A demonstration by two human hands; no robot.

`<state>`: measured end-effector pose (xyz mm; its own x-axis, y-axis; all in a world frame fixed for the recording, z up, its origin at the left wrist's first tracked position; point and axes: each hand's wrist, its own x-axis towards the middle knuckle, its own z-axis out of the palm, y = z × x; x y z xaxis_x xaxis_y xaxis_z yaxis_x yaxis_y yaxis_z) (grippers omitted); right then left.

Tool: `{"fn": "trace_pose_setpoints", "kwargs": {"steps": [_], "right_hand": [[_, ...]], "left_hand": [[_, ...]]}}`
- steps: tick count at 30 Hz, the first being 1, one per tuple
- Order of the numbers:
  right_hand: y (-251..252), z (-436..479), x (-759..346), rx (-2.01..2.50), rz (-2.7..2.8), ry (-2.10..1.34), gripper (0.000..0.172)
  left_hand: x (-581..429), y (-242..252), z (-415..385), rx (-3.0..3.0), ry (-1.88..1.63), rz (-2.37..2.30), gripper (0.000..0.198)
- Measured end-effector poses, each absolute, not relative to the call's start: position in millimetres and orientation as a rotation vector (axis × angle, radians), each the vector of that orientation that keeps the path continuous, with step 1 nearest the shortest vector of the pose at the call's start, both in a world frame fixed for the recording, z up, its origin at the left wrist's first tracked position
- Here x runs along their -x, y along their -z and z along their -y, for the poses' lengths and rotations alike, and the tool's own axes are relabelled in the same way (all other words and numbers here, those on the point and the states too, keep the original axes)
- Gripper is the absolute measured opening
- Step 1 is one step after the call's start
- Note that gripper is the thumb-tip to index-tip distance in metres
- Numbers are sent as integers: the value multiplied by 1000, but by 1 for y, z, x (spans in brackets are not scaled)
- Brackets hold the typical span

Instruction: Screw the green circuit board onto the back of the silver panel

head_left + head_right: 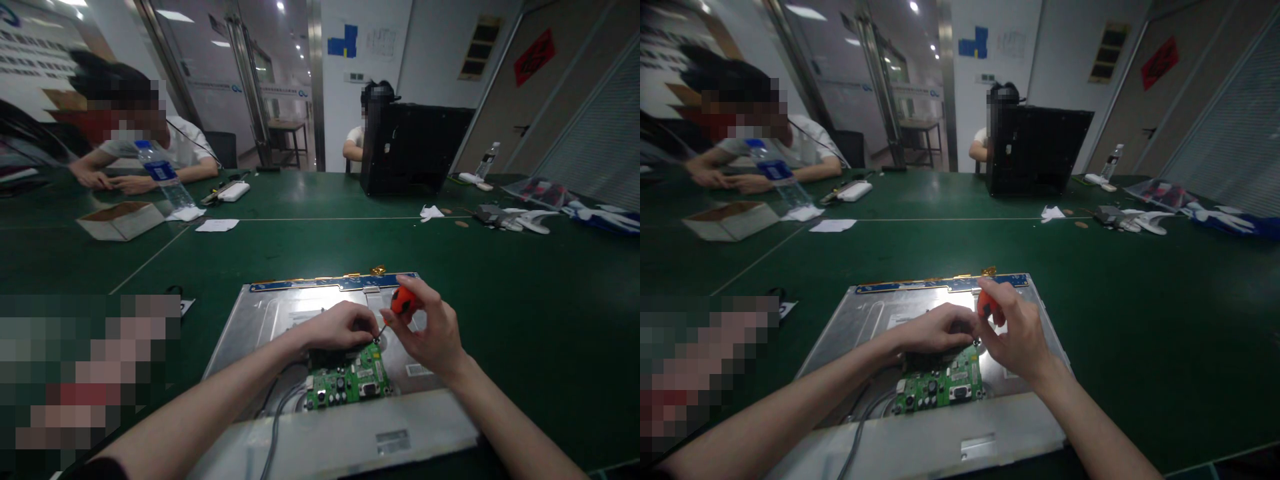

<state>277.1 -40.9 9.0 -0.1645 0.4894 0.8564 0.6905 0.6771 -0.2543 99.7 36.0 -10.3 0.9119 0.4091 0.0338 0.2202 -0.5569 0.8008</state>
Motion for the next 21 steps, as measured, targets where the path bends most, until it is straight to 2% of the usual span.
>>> {"fn": "trace_pose_setpoints", "kwargs": {"steps": [10,21], "right_hand": [[-14,45,-275,959,1841,112,55],[-7,40,-278,965,1827,243,55]], "left_hand": [[-100,14,-37,-2191,-261,-468,12],[-100,12,-36,-2181,-268,-456,16]]}}
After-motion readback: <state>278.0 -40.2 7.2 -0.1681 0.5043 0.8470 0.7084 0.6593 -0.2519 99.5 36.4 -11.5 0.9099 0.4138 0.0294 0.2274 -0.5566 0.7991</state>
